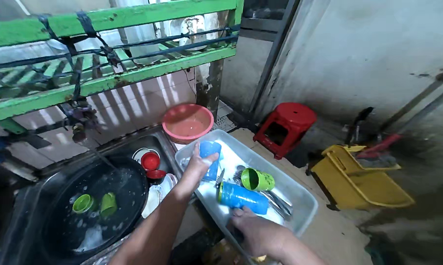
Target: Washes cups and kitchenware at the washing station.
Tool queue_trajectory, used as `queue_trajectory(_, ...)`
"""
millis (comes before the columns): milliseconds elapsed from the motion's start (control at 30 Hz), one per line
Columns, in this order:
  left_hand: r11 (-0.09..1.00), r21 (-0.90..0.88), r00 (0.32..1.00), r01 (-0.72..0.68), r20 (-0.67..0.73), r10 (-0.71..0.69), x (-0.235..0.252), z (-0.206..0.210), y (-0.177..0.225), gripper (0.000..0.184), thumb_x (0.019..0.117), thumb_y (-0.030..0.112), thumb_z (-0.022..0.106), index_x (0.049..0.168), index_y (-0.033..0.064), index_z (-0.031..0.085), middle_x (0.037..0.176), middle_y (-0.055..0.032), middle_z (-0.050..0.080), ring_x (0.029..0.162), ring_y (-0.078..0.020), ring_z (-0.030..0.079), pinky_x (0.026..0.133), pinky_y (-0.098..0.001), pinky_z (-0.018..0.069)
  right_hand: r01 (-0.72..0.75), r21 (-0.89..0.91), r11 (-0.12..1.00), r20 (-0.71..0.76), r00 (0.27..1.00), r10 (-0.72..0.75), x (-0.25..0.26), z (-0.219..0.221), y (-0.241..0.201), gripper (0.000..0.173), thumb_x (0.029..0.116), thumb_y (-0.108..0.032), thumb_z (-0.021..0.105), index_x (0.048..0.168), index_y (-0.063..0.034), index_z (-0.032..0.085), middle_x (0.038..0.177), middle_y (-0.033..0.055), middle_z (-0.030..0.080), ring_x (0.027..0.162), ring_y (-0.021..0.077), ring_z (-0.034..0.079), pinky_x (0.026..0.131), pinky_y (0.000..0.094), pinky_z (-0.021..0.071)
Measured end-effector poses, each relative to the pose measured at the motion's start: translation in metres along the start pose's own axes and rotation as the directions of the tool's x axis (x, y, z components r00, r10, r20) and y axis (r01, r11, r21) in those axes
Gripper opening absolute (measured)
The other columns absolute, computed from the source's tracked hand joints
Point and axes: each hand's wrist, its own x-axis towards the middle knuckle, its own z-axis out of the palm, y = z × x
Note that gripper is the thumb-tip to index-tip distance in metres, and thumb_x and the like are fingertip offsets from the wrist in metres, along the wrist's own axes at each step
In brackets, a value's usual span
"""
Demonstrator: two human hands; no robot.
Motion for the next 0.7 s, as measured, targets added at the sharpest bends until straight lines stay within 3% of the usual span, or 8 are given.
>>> queue_trajectory(100,0.994,-0.106,1.0,0.017,-0.018,-0.019,0.003,0.003,-0.008,0.089,0.0981,0.035,0.07,0.165,0.0252,0.011,0.148,-0.0241,0.05,0.12,-0.0389,0.061,0.096,-0.0571,0.0521,0.018,0.02,1.0,-0.008,1.0,-0.018,0.006,-0.002,0.0,0.051,0.0869,-0.009,0.075,0.135,-0.0077,0.06,0.146,0.0212,0.05,0.139,0.0456,0.041,0.108,0.064,0.0412)
queue_trajectory(233,0.975,-0.218,0.998,0.051,-0.026,-0.058,-0.004,-0.001,-0.009,0.09,0.0994,0.043,0.066,0.166,0.0282,0.007,0.151,-0.0228,0.047,0.126,-0.0384,0.057,0.099,-0.0565,0.0493,0.201,0.535,0.82,-0.344,0.939,-0.006,-0.024,-0.035,0.025,0.044,0.0907,-0.006,0.065,0.135,-0.0046,0.061,0.124,0.0168,0.065,0.112,0.0284,0.064,0.097,0.0484,0.0525)
queue_trajectory(333,0.906,-0.411,0.994,0.102,0.019,-0.103,-0.006,0.011,-0.013,0.084,0.1012,0.046,0.061,0.165,0.0267,0.01,0.15,-0.0204,0.048,0.128,-0.0365,0.056,0.1,-0.0567,0.0505,0.367,0.521,0.77,-0.723,0.669,0.17,-0.04,-0.058,0.006,0.046,0.0901,-0.024,0.06,0.134,-0.0106,0.064,0.127,0.0127,0.066,0.111,0.0253,0.065,0.092,0.0496,0.0536)
queue_trajectory(433,0.834,-0.515,0.98,0.198,0.116,-0.161,-0.032,0.03,0.004,0.055,0.1116,0.045,0.033,0.16,0.0185,0.028,0.154,-0.0143,0.045,0.138,-0.0288,0.047,0.109,-0.0514,0.0425,0.399,0.106,0.911,-0.934,0.354,-0.047,0.003,-0.059,-0.01,0.051,0.0987,-0.035,0.049,0.141,-0.009,0.062,0.147,0.0132,0.058,0.139,0.0321,0.052,0.113,0.0564,0.0421)
queue_trajectory(467,0.834,-0.512,0.979,0.203,0.102,-0.176,-0.036,0.035,0.008,0.046,0.1126,0.036,0.036,0.153,0.015,0.038,0.144,-0.0157,0.052,0.128,-0.0279,0.053,0.102,-0.0494,0.0465,0.394,0.029,0.919,-0.955,0.281,-0.09,0.019,-0.061,-0.01,0.049,0.1006,-0.032,0.048,0.139,-0.0071,0.063,0.147,0.0151,0.058,0.139,0.0349,0.051,0.114,0.058,0.0412)
queue_trajectory(533,0.892,-0.417,0.98,0.175,0.159,-0.118,-0.036,0.031,0.006,0.05,0.1104,0.031,0.046,0.158,0.0204,0.033,0.14,-0.0198,0.054,0.119,-0.0322,0.059,0.093,-0.0518,0.0537,0.455,0.222,0.862,-0.945,0.319,0.075,0.026,-0.078,-0.005,0.039,0.1018,-0.014,0.055,0.139,-0.0026,0.061,0.139,0.0206,0.061,0.128,0.0355,0.059,0.106,0.0583,0.0466)
queue_trajectory(633,0.976,-0.214,0.943,-0.028,0.319,0.097,-0.033,-0.005,0.01,0.078,0.1025,0.018,0.061,0.166,0.0196,0.015,0.156,-0.0192,0.043,0.134,-0.0304,0.052,0.107,-0.0484,0.0465,0.493,0.676,0.548,-0.737,0.466,0.49,0.023,-0.104,0.013,0.033,0.1033,-0.012,0.058,0.137,-0.0097,0.06,0.114,0.0153,0.067,0.091,0.0229,0.065,0.078,0.0465,0.054)
queue_trajectory(700,0.961,-0.201,0.95,-0.19,0.211,0.231,-0.022,-0.029,0.012,0.059,0.1013,0.019,0.061,0.157,0.0104,0.041,0.146,-0.0181,0.055,0.125,-0.0274,0.058,0.102,-0.0463,0.0485,0.47,0.759,0.45,-0.651,0.532,0.542,0.02,-0.105,0.019,0.031,0.104,-0.01,0.054,0.135,-0.0085,0.059,0.103,0.0132,0.065,0.079,0.0187,0.063,0.068,0.0408,0.055)
